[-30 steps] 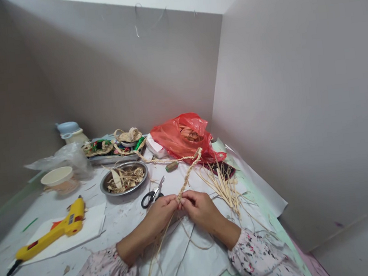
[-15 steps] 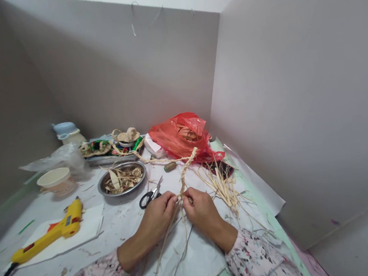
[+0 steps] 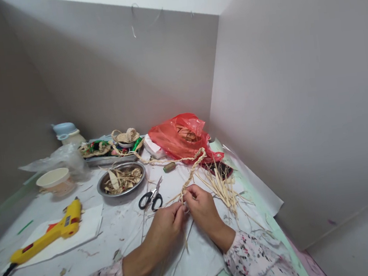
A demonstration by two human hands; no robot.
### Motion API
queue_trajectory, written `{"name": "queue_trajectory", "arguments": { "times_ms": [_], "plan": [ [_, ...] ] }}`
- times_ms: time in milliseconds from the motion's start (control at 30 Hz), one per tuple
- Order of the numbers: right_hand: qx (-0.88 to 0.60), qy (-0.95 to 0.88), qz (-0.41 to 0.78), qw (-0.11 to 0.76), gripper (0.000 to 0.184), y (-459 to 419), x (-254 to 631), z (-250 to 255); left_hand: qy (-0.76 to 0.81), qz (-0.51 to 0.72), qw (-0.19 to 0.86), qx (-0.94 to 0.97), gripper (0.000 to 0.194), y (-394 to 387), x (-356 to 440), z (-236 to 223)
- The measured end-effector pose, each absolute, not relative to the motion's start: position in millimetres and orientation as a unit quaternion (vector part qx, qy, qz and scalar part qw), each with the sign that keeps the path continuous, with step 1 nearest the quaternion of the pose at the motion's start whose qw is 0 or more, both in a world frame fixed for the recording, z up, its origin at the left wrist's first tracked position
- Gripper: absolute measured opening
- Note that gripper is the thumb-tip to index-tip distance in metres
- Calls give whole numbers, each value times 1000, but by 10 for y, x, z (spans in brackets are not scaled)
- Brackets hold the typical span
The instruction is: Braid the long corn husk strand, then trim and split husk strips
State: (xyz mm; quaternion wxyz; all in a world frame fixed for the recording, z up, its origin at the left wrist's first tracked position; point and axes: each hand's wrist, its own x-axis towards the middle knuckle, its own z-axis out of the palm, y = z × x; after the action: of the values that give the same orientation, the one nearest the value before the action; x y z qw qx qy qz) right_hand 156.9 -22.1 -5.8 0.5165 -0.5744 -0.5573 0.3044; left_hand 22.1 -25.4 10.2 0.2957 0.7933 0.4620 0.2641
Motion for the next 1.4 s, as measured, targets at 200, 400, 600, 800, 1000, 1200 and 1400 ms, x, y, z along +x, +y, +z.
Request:
{"name": "queue_trajectory", "arguments": {
  "times_ms": [200,400,600,800,1000,1200,1400],
  "plan": [
    [-514,-477,452,551,20,-221,1516,-42,473,214,287,805,35,-252,235,99],
    [-470,-415,544,558,25,-188,1495,-50,478,184,253,821,34,-258,233,89],
    [-481,-391,537,572,20,-138,1551,-53,457,232,262,818,37,-293,178,122],
    [-486,-433,537,537,20,-117,1638,-50,438,458,238,736,26,-193,41,309],
    [-470,-517,530,480,24,-162,1598,-78,441,356,401,720,30,0,89,143],
    [-444,-557,519,472,19,-163,1601,-120,352,290,625,634,36,38,155,-17],
    [-496,-624,402,451,19,-174,1654,-80,393,252,641,609,43,10,89,102]
  ]
}}
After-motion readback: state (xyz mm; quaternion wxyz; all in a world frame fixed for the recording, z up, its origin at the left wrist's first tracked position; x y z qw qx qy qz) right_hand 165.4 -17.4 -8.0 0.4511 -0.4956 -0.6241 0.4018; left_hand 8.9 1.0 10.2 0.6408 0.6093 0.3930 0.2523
